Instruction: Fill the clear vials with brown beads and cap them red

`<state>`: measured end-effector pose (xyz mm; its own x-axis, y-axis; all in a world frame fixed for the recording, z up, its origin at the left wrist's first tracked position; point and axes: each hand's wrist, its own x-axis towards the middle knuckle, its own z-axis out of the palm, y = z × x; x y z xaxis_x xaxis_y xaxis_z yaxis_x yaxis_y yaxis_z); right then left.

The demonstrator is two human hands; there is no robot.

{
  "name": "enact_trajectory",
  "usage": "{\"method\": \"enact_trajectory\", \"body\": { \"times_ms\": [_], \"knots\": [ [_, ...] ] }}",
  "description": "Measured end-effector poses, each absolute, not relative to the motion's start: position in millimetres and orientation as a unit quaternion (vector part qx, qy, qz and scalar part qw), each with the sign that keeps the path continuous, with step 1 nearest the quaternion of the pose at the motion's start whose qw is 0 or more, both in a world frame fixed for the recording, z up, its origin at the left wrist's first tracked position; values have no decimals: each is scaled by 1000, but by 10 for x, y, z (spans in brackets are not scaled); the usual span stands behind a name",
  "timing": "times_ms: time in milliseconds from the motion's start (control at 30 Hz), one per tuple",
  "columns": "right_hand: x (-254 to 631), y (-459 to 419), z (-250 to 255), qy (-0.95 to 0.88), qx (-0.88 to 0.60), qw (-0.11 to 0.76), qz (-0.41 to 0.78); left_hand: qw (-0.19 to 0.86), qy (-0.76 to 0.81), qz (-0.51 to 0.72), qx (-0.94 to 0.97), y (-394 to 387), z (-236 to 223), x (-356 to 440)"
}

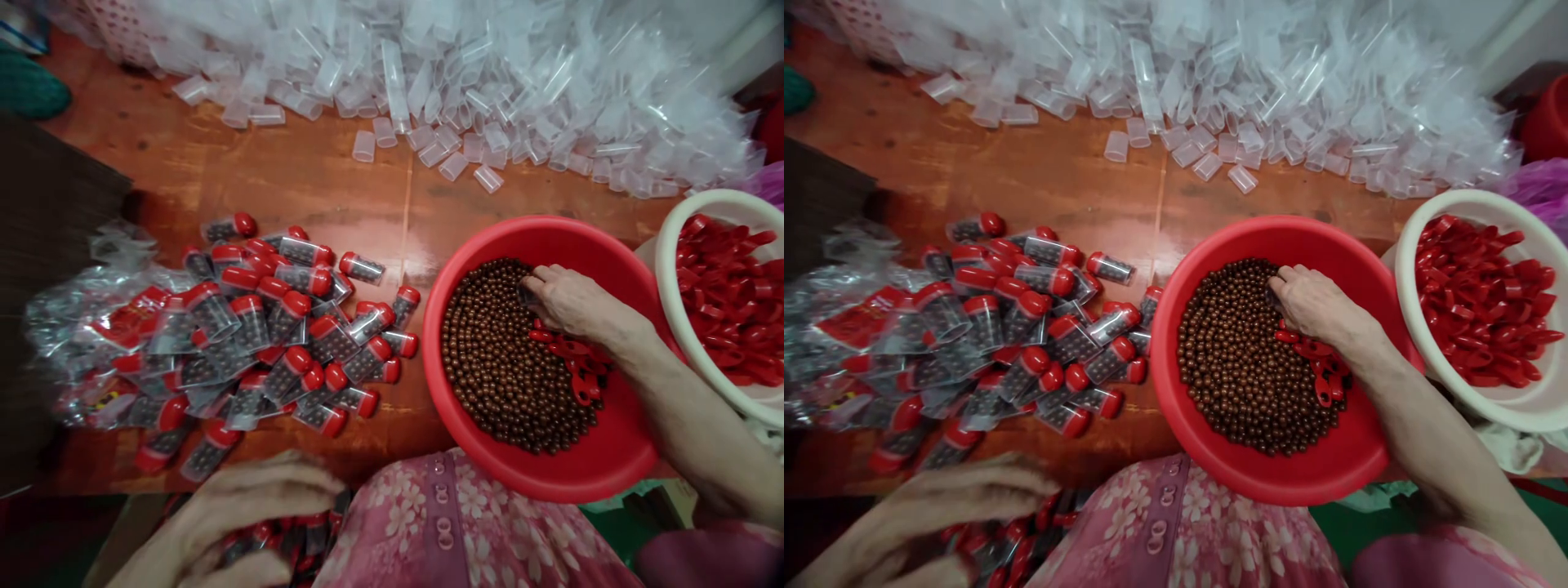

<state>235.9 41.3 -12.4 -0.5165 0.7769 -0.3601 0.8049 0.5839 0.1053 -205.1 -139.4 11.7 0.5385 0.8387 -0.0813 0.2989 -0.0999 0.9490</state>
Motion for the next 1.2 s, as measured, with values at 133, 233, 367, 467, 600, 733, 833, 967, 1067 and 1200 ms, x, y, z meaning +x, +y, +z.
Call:
{"method": "enact_trajectory", "body": {
  "times_ms": [133, 233, 367, 467, 600, 733, 833, 967, 1067, 1200],
  "knots": [
    [2127, 302, -111, 890, 417, 186, -8, 534, 404, 321, 669, -827, 252, -1337],
    [1962, 252, -109, 907, 381, 177, -36, 558, 358, 382, 644, -579, 224, -954],
    [1858, 250, -111, 914, 345, 162, -140, 571, 359, 412, 613, -468, 182, -759],
    [1867, 292, -106, 901, 322, 95, -274, 577, 355, 406, 614, -435, 191, -679],
    [1910, 350, -53, 845, 304, -27, -439, 554, 386, 407, 615, -386, 142, -551],
    [1979, 362, 83, 781, 301, -113, -535, 515, 407, 392, 644, -330, 40, -455],
    [2022, 343, 185, 756, 291, -149, -567, 535, 402, 360, 650, -271, 13, -374],
    [2023, 303, 266, 741, 274, -172, -588, 582, 377, 327, 643, -173, 28, -230],
    [2022, 277, 309, 738, 292, -190, -577, 570, 387, 334, 644, -128, 38, -165],
    [2054, 252, 363, 746, 344, -227, -522, 590, 394, 350, 612, -126, 52, -153]
  ]
}}
